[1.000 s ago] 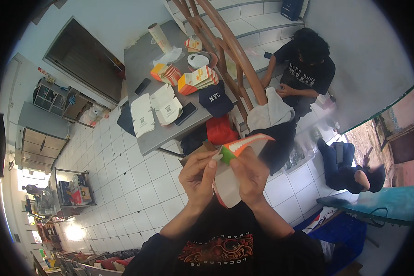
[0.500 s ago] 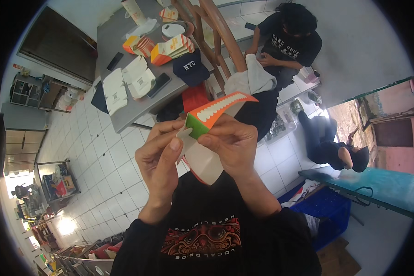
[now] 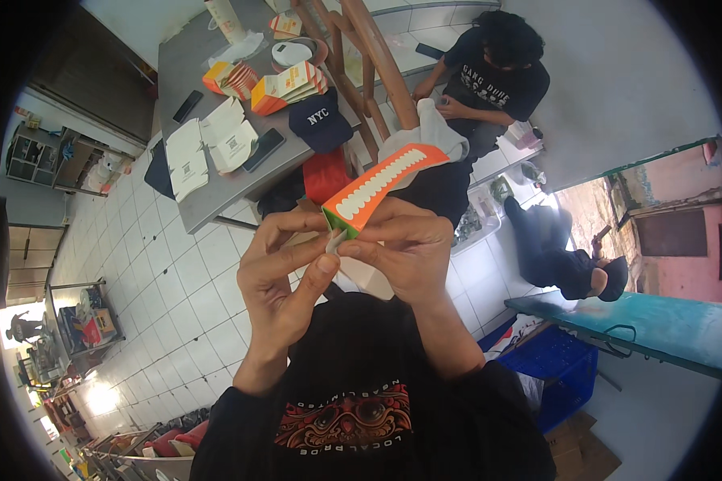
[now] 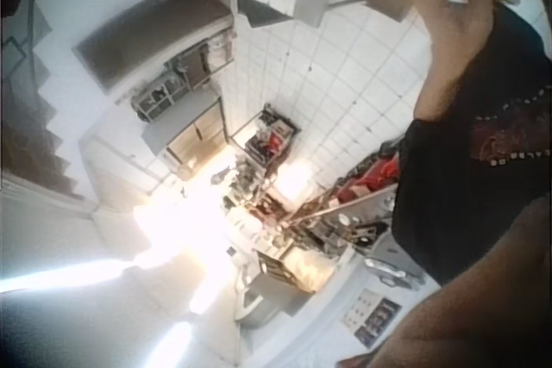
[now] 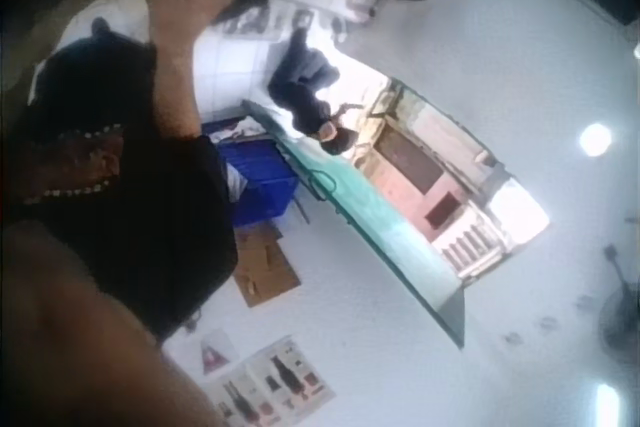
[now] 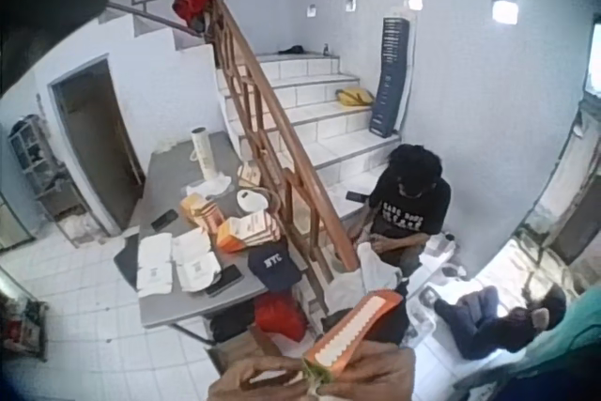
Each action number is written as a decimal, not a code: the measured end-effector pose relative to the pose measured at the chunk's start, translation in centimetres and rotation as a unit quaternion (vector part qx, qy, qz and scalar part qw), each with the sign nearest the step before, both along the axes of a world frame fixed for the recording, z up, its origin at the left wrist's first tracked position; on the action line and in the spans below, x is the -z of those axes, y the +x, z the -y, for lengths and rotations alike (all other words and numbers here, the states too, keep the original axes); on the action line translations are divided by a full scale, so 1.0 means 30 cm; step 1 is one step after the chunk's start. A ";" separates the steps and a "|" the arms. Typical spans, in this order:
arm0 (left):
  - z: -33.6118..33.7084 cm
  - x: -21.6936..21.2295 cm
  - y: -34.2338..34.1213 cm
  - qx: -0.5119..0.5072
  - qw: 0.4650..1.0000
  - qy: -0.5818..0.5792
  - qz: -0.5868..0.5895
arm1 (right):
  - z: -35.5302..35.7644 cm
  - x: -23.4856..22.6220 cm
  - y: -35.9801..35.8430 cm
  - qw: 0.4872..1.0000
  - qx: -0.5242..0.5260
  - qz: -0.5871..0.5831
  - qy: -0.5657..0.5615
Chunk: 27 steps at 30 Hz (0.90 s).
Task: The person folds and assembles cardboard food containers by hand on a stainless steel table in a commercial kitchen.
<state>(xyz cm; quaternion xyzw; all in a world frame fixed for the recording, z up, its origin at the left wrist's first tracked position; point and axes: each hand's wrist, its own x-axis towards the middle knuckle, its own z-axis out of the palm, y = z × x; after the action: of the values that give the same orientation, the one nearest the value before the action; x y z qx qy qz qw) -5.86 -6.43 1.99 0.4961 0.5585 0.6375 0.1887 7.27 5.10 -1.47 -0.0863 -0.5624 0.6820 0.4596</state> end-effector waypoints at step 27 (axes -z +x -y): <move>-0.066 0.138 0.061 -0.152 0.973 0.016 -0.171 | 0.071 0.021 0.015 0.995 0.015 0.062 -0.081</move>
<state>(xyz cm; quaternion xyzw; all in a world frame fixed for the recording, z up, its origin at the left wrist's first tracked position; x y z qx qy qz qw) -4.03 -4.46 -2.15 0.5101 0.6413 0.5730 -0.0168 7.73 2.96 -2.09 -0.1733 -0.5316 0.7117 0.4252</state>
